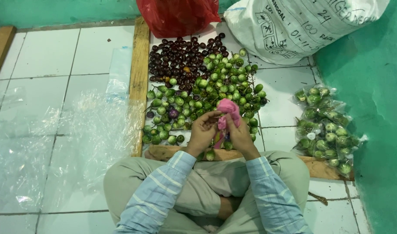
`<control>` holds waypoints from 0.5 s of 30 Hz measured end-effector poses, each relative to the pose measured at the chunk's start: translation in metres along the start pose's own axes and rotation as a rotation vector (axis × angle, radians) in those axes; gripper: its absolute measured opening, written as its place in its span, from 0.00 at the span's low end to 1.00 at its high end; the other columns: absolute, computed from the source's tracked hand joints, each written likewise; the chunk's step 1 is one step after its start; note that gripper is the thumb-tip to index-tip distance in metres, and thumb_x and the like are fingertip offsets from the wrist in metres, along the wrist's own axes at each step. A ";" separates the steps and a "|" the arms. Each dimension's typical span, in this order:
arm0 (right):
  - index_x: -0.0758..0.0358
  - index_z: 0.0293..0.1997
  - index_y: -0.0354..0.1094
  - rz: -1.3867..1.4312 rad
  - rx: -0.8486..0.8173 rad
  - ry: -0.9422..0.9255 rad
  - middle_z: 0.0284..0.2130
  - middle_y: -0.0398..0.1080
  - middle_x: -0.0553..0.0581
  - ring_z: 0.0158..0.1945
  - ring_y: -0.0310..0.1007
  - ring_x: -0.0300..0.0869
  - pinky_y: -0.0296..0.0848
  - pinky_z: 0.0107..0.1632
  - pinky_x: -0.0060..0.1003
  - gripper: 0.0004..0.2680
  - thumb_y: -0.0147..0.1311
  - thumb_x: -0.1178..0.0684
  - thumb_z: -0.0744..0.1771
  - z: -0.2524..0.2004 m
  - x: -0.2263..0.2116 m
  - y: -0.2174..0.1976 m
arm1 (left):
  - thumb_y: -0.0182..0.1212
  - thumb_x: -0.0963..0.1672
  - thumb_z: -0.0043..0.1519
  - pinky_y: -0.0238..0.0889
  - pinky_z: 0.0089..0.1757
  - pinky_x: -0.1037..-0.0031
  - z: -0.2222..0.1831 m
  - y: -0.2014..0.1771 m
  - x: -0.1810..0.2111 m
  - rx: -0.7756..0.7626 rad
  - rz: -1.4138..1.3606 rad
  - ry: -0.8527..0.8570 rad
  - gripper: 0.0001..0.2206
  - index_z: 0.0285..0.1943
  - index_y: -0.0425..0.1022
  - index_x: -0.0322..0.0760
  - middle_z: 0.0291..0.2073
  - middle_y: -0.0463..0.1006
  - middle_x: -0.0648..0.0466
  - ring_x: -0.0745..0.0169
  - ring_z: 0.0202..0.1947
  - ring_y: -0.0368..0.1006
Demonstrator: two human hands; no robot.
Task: The person sits on the floor and repeatedly picks up small green and purple fruits, wipes them with a pink cloth, and places them into small clear plastic bags. The person handles the fruit one at a time and sets the filled bags aside.
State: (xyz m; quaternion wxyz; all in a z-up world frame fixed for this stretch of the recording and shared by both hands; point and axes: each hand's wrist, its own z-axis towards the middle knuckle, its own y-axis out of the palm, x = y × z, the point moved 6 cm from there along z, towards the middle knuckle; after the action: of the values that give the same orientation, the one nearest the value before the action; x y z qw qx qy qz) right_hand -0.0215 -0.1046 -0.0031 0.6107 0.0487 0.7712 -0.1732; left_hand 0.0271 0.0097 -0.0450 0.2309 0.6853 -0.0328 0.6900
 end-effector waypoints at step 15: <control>0.57 0.35 0.71 0.329 0.184 -0.392 0.20 0.68 0.47 0.27 0.66 0.32 0.69 0.40 0.30 0.10 0.46 0.53 0.74 -0.015 -0.053 -0.023 | 0.56 0.41 0.70 0.79 0.43 0.75 -0.001 -0.006 -0.036 -0.022 -0.574 -0.395 0.08 0.54 0.76 0.31 0.45 0.83 0.44 0.59 0.42 0.82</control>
State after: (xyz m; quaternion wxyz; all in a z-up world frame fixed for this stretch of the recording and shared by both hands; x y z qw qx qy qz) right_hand -0.0287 -0.1144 0.0560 0.7614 0.1942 0.6008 -0.1472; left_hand 0.0264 0.0058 -0.0815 0.4121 0.7842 0.1095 0.4507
